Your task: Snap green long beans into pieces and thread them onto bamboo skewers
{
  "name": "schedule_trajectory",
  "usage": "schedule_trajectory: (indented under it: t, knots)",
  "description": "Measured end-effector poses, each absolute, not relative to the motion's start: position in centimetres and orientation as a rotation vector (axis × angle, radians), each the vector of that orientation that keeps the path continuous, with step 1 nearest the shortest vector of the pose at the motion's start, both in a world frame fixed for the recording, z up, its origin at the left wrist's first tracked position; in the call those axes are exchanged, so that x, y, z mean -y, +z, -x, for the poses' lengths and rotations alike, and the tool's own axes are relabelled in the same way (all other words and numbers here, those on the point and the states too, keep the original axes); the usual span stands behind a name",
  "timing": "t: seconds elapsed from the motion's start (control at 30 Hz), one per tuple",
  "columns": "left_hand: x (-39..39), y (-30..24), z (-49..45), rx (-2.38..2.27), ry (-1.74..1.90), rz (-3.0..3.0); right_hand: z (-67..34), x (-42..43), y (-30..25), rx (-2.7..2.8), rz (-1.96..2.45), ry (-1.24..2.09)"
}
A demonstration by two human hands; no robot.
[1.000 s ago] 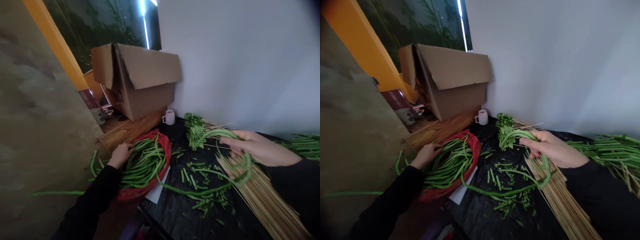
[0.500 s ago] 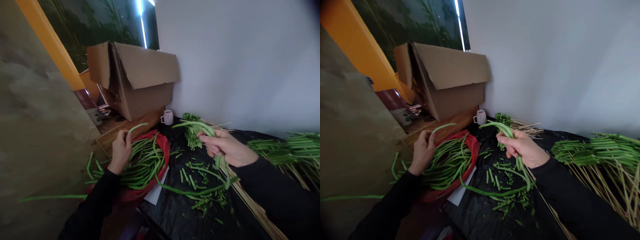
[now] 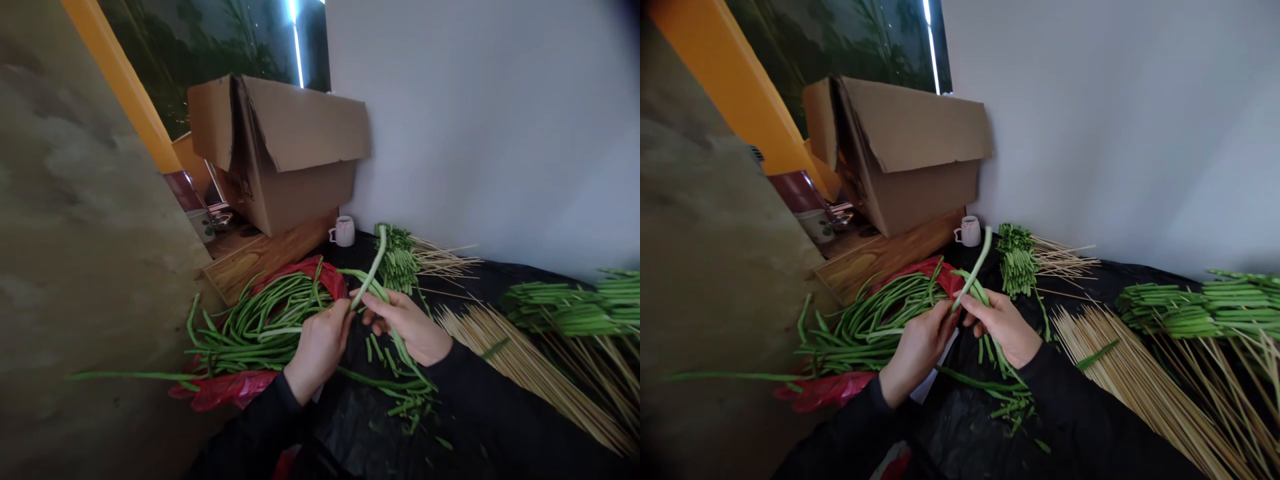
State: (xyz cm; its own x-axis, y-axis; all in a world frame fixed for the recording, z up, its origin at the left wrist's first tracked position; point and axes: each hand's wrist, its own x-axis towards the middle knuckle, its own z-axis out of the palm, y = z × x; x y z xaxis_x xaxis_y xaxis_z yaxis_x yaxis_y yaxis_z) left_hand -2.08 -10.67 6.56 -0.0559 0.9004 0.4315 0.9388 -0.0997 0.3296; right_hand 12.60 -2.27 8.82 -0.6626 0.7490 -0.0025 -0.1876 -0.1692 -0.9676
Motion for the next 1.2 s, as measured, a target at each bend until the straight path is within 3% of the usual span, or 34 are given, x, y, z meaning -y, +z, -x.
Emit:
schedule_trajectory:
  t: [0.2,0.5,0.8,0.97,1.2]
  knots:
    - [12.4,5.5,4.1,1.957,-0.745,2.044,-13.5,0.5,11.8,1.357,0.634,1.811]
    - [16.0,6.0,12.4,2.247,-0.509,1.676,-21.5,-4.8,18.1,0.881,0.599,1.351]
    - [19.4,7.7,18.4,2.56,-0.416,1.169,-21.0,-4.1,15.0,0.881,0.743,1.514]
    - [19.7,7.4,19.3,2.705,-0.303,1.286,-20.2,-3.8,14.2,0.951,0.7,1.576]
    - [17.6,7.1,18.3,2.62,0.186,1.309,-20.0,-3.2,13.5,1.014,0.718,1.606]
